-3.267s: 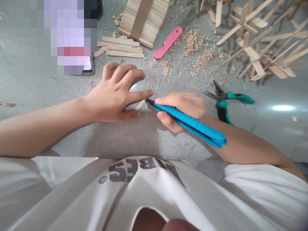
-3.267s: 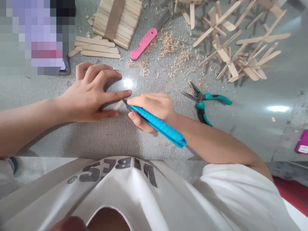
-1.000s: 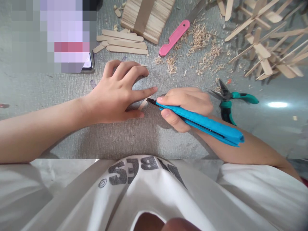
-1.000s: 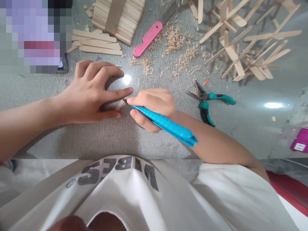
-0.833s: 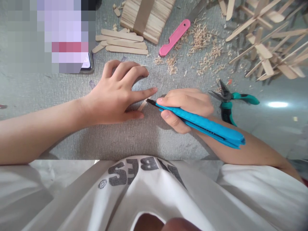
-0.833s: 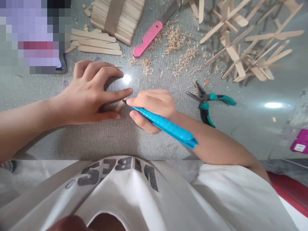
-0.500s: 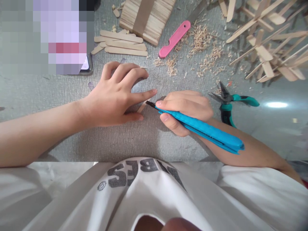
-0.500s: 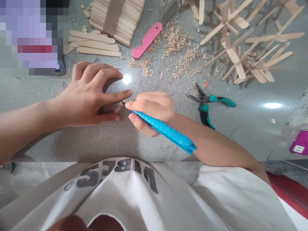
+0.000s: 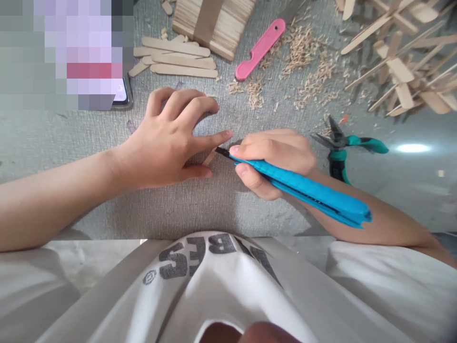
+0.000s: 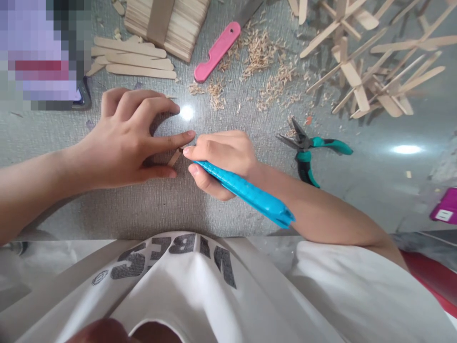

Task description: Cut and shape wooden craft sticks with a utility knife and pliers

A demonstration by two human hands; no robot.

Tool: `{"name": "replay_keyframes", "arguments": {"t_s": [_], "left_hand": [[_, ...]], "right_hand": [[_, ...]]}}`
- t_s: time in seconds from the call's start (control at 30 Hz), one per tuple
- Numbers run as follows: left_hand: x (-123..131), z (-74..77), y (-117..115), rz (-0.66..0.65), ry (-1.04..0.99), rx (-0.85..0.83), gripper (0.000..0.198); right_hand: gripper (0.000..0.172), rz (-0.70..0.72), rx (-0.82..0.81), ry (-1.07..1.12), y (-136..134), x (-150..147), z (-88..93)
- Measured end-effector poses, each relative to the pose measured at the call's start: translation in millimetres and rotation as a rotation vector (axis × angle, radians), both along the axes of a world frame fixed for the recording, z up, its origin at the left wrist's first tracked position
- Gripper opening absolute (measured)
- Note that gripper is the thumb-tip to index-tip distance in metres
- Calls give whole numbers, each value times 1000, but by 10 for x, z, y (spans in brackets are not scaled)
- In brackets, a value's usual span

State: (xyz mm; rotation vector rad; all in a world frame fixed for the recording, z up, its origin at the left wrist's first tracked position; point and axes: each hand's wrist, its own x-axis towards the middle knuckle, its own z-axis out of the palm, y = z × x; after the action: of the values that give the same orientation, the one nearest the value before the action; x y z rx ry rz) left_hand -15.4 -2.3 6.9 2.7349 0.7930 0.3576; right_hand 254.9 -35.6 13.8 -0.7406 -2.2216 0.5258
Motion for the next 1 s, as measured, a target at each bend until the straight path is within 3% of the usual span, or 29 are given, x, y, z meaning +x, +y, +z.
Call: {"name": "replay_keyframes", "arguments": {"t_s": [0.2, 0.33, 0.57, 0.8, 0.87, 1.0], "left_hand": [[-4, -9, 14, 32, -96, -151, 66], [3, -27, -9, 48, -129, -159, 63], [21, -119, -39, 63, -175, -103, 71], [29, -108, -60, 84, -232, -115, 63], [19, -81, -63, 90, -173, -58, 62], [10, 3, -120, 80, -117, 214, 53]], "right_hand": [[13, -10, 82, 71, -46, -34, -57], [14, -85, 146, 131, -86, -10, -27], [18, -184, 117, -62, -140, 19, -6], [15, -176, 29, 41, -133, -20, 33], [15, -198, 11, 49, -136, -23, 55], [11, -210, -12, 54, -135, -3, 70]]}}
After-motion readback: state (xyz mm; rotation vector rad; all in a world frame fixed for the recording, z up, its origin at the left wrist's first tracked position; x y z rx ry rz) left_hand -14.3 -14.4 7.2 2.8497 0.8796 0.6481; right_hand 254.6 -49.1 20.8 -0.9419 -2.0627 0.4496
